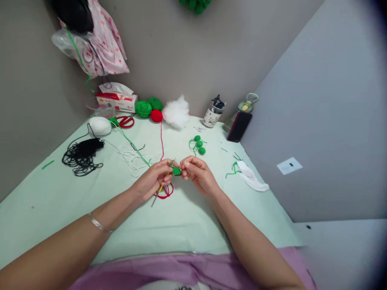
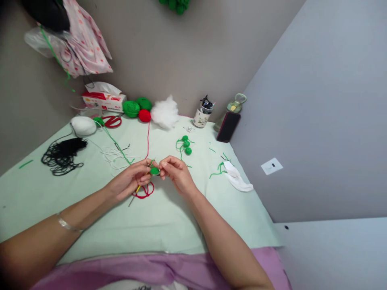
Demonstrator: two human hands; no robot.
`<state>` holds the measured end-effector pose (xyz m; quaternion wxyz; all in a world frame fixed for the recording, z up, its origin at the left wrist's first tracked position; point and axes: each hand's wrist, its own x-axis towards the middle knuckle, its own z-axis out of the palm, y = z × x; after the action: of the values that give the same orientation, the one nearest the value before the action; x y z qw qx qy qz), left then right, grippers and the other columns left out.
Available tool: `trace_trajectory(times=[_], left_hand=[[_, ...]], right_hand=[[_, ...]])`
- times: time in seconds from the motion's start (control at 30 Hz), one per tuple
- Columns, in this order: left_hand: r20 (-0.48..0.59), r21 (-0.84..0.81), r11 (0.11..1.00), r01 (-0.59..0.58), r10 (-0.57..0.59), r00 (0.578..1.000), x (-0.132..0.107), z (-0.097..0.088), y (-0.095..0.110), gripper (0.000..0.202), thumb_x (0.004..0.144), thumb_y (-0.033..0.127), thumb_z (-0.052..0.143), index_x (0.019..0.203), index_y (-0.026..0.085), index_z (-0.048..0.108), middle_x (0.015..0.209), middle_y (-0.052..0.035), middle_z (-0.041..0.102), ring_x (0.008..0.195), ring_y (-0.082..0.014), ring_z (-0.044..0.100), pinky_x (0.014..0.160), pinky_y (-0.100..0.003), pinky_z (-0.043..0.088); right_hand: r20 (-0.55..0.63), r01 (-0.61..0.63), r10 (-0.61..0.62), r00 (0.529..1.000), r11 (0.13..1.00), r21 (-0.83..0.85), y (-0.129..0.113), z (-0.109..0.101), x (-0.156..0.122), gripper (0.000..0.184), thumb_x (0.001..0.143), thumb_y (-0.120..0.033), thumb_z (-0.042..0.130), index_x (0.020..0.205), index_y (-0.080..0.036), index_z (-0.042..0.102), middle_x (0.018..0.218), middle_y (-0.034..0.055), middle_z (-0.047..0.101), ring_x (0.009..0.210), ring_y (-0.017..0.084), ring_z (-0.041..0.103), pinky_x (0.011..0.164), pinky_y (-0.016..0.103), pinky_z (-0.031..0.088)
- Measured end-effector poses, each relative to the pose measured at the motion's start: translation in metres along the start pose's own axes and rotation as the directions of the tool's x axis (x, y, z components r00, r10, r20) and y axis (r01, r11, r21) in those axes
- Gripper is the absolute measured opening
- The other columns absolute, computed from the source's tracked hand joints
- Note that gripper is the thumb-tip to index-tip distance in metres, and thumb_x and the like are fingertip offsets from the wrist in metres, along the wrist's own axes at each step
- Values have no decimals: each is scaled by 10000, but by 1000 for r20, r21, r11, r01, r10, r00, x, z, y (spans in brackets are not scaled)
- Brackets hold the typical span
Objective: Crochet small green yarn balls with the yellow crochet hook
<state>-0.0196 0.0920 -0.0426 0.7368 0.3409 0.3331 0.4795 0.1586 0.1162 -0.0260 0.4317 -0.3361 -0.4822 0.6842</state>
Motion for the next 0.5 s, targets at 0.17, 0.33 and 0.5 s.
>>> trace_trajectory(times=[0.17,0.33,0.5], left_hand=[[3,61,998,16,-16,1000,-3,2,2,193,760,229,803,868,156,660,767,16,592,491,-27,315,458,-183,243],[12,143,989,21,-23,1000,-4,4,0,170,748,234,783,799,163,638,697,35,552,475,-35,318,454,-196,219],[3,227,972,56,-59,998,-6,8,-2,170,677,154,753,733,188,596,577,80,465,443,-49,292,437,-205,192]], right_hand=[[-27,12,-13,1000,999,-35,-1,5,-1,318,753,-479,853,766,-205,693,723,-16,654,593,100,512,573,248,418],[33,-33,35,999,998,-61,0,8,-3,340,802,-523,785,794,-209,653,744,-14,683,464,66,426,441,232,255],[62,-44,51,997,992,-115,5,12,-5,345,790,-482,811,714,-186,651,529,-73,494,458,64,365,469,237,224]])
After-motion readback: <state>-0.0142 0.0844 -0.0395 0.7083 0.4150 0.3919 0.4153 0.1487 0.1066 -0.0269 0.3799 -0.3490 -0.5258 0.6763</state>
